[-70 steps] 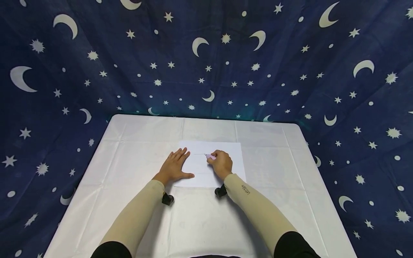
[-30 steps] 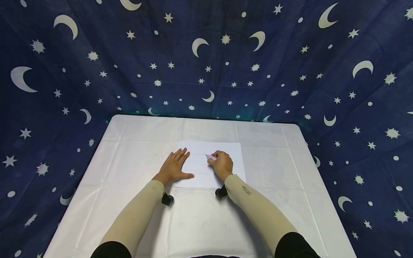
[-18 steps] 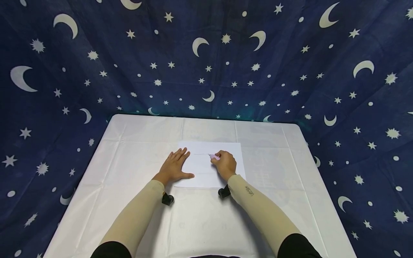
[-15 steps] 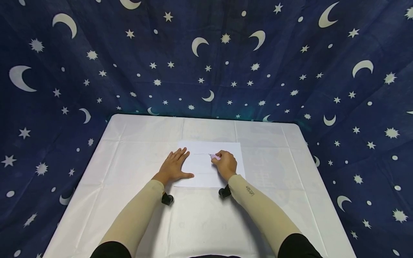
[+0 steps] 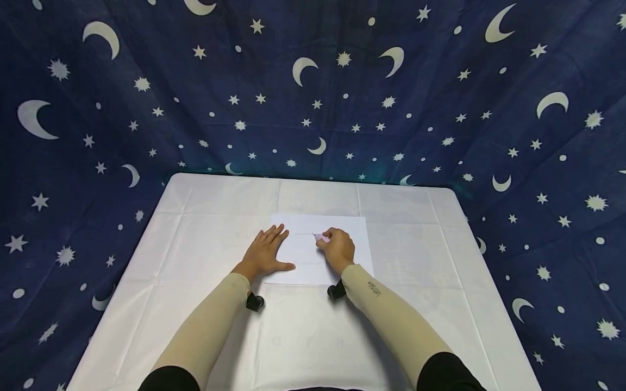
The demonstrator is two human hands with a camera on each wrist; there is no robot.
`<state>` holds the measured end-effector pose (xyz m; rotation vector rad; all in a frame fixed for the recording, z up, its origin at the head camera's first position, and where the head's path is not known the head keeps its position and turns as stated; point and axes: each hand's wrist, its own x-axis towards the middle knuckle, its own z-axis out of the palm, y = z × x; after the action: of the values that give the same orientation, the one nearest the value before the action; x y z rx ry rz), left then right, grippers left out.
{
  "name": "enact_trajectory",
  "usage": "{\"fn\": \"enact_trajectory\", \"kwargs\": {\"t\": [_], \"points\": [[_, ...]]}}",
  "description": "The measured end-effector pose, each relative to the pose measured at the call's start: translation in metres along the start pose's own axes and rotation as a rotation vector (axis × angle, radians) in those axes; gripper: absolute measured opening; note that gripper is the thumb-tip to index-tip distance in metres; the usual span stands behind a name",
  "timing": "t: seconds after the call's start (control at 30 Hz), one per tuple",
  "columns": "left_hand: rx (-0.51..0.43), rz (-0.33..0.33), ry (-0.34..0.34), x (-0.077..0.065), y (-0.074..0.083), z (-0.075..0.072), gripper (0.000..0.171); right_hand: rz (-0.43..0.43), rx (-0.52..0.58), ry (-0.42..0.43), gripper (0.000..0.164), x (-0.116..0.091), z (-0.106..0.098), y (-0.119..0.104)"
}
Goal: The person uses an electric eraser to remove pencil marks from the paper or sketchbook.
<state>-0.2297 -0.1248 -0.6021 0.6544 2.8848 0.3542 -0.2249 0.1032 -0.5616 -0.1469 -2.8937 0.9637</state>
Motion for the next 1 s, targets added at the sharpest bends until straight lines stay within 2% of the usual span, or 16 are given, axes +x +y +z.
{"fn": "enact_trajectory", "kwargs": {"t": [0.17,0.5,0.7,1.0], "points": [[0.013,-0.01,0.001,0.0,-0.001,0.0,0.112,0.011,0.007,-0.01,0.021,0.001,-0.004,0.002],[-0.001,0.003,0.006,0.0,0.001,-0.001,0.11,-0.016,0.008,-0.022,0.022,0.0,0.0,-0.002],[0.005,-0.011,-0.008,0.0,0.0,-0.001,0.111,-0.019,0.002,-0.002,0.021,0.001,-0.002,-0.001],[0.015,-0.003,-0.016,0.0,0.001,-0.004,0.111,-0.039,0.025,-0.005,0.021,0.001,0.009,-0.002]]}}
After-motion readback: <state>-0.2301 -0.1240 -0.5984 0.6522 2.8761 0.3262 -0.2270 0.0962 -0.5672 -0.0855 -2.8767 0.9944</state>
